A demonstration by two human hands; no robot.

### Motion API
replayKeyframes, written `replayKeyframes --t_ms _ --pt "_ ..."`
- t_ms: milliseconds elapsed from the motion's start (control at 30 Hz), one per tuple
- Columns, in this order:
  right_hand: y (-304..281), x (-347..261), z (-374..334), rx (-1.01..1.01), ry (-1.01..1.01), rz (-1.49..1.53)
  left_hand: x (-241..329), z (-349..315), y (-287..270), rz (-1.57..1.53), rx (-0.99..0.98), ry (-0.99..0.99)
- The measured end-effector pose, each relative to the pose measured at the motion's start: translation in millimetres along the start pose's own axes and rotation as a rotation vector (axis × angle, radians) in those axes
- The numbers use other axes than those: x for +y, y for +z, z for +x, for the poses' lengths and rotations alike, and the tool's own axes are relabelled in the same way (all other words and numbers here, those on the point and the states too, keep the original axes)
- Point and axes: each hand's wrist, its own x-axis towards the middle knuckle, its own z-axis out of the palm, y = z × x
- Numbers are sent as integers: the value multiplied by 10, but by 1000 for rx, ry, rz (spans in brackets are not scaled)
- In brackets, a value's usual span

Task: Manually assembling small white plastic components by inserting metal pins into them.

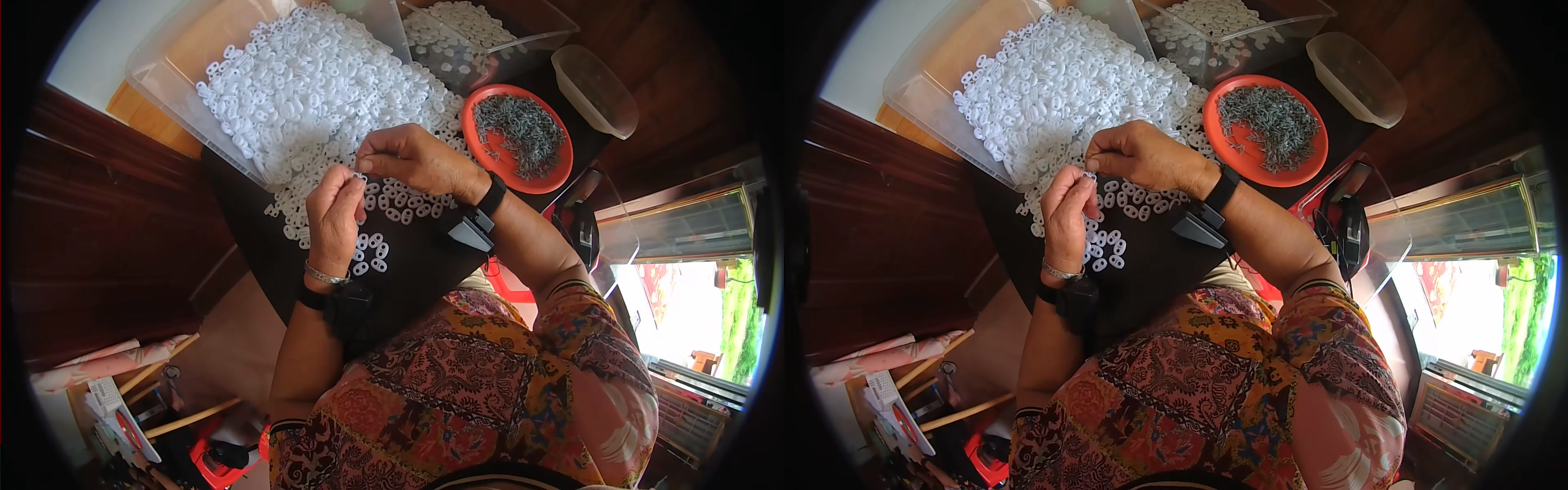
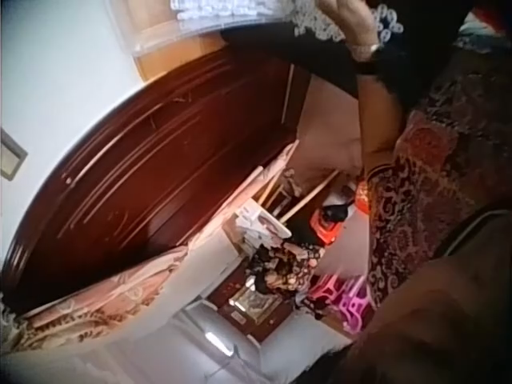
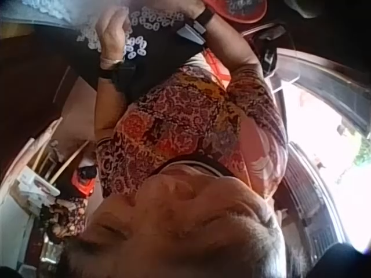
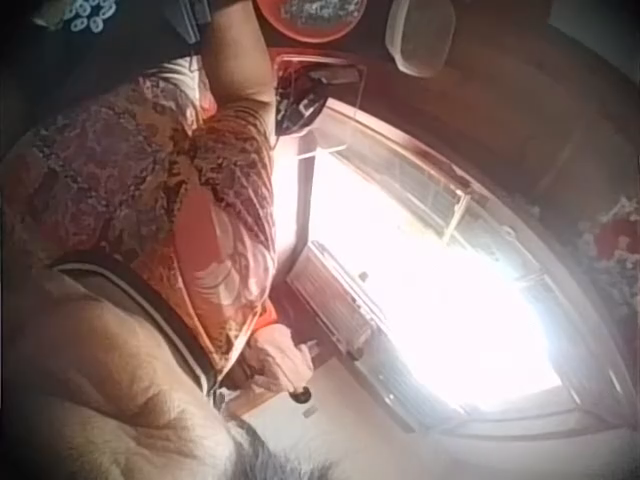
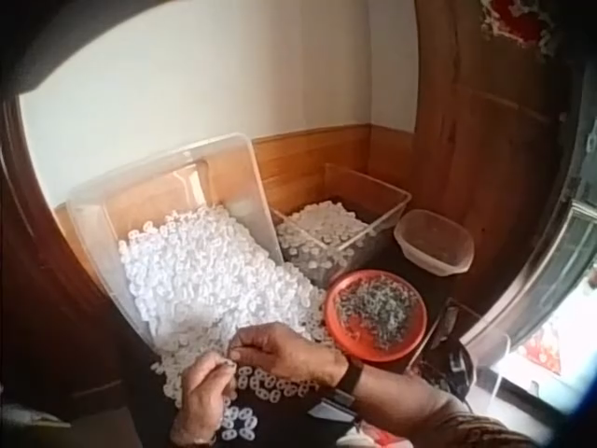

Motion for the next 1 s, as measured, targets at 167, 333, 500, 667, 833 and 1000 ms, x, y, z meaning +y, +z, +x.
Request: replayKeyframes --t_ms 167,333,500,667,833,1000 --pt "-15 -38 -18 37 4 -12 -29 8 -18 -12 5 -11" --pt "-15 -67 -24 27 -8 -61 -12 2 -11 5 1 -11" --pt "16 -45 -25 29 -12 -112 -17 -5 -21 28 -9 8" --pt "29 -59 -39 48 -57 -280 -67 -38 20 59 29 -13" --pt "-8 -93 -40 28 -143 -296 -126 -31 8 260 41 151" --pt "1 -99 -52 19 -251 -366 -107 -69 25 201 21 156"
